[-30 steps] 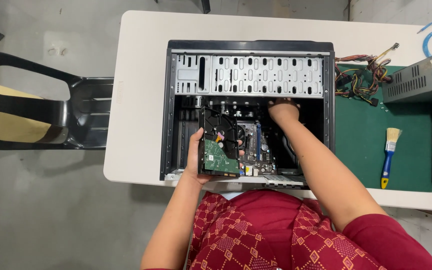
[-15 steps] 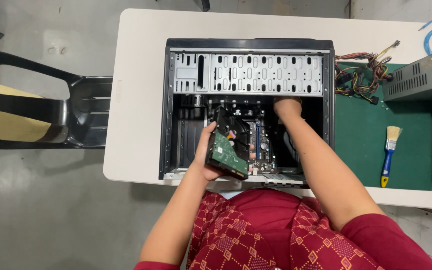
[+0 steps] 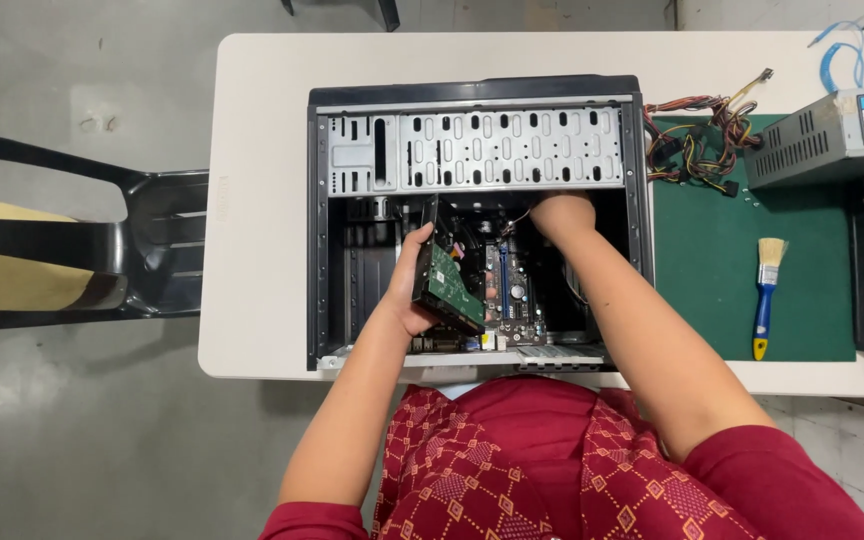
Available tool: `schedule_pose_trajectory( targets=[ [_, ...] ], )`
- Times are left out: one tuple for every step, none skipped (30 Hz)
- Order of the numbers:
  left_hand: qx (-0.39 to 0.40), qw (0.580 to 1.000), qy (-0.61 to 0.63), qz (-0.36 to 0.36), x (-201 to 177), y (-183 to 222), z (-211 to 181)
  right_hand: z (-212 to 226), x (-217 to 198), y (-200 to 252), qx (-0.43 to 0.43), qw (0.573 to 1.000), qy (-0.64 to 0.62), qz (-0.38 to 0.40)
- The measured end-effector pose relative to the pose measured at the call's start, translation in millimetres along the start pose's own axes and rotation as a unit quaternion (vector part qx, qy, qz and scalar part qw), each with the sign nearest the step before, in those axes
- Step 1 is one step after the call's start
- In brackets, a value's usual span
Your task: Cleaning a hard drive with a brush and then installing it into a computer case.
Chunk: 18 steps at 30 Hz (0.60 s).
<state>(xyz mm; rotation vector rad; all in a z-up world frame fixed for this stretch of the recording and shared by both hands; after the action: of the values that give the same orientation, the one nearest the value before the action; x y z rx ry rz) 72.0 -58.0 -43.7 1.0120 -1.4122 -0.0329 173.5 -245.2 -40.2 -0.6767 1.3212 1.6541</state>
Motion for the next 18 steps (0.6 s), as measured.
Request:
schedule_pose_trajectory(
  targets=[
    [-0.002, 1.0, 0.001, 0.0, 4.2, 3.5, -0.2, -10.1, 6.6, -8.5, 0.002, 1.0, 0.001, 0.001],
    [-0.003, 1.0, -0.001, -0.009, 7.3, 7.3, -0.9, -18.8, 12.5, -16.7, -0.004, 1.0, 0.02, -0.004],
    [-0.002, 1.0, -0.002, -0.019, 10.5, 11.1, -1.9, -27.2, 17.7, -25.3, -0.01, 0.999, 0.039, -0.01],
    [-0.003, 1.0, -0.001, -0.018, 8.1, 9.0, -1.7, -35.6, 27.8, -30.4, -0.009, 0.999, 0.04, -0.01],
    [-0.007, 1.0, -0.002, -0.017, 5.6, 7.2, -1.5, -41.8, 38.8, -35.8, -0.01, 0.995, 0.103, -0.007],
    [-0.01, 1.0, -0.003, -0.017, 3.0, 5.6, -1.3, -48.1, 50.0, -41.1, -0.011, 0.986, 0.166, -0.003],
    [-0.01, 1.0, -0.002, -0.016, 3.8, 5.4, -0.8, -50.0, 54.5, -41.9, -0.011, 0.986, 0.167, -0.003],
    [-0.008, 1.0, -0.005, -0.02, 4.0, 5.4, -0.6, -51.2, 58.6, -42.4, -0.009, 0.978, 0.208, -0.009],
    [-0.006, 1.0, -0.008, -0.025, 4.1, 5.7, -0.1, -52.4, 63.1, -42.5, -0.008, 0.968, 0.249, -0.015],
    [-0.005, 1.0, -0.007, -0.025, -2.4, 1.8, -0.8, -52.7, 61.9, -41.1, -0.008, 0.968, 0.25, -0.014],
    [-0.019, 1.0, -0.007, -0.016, -7.9, -2.3, -0.2, -53.1, 62.9, -40.8, -0.008, 0.967, 0.256, 0.007],
    [-0.032, 0.999, -0.008, -0.007, -13.3, -6.3, 0.5, -53.6, 63.9, -40.1, -0.008, 0.965, 0.262, 0.029],
    [-0.031, 0.999, -0.008, -0.007, -13.4, -6.4, 0.5, -40.1, 54.9, -27.4, -0.009, 0.965, 0.262, 0.028],
    [-0.027, 1.0, -0.003, -0.006, -13.0, -6.7, 0.3, -29.3, 49.3, -15.0, -0.009, 0.981, 0.183, 0.065],
    [-0.024, 1.0, 0.001, -0.003, -11.8, -7.5, 0.1, -18.7, 43.5, -2.1, -0.007, 0.99, 0.103, 0.101],
    [-0.024, 1.0, 0.0, -0.003, -13.1, -8.5, 0.7, -11.1, 43.0, -1.1, -0.007, 0.99, 0.103, 0.101],
    [-0.031, 1.0, 0.001, -0.002, -13.8, -10.3, 1.6, -5.0, 45.2, -0.2, -0.003, 0.989, 0.075, 0.13],
    [-0.038, 0.999, 0.001, -0.001, -14.4, -12.2, 2.5, 1.3, 47.5, 0.8, 0.0, 0.986, 0.048, 0.159]
  ],
)
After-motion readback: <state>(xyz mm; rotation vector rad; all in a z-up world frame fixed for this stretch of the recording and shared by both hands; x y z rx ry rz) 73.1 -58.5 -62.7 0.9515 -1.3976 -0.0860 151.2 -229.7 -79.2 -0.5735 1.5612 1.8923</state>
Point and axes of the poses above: each hand's wrist, its own y-axis away from the middle knuckle, its own x-axis out of the palm, z = x × y, the point moved 6 cm from there along -y, towards the middle knuckle, and after that the axes turned 11 degrees about z, right-handed, at the moved point
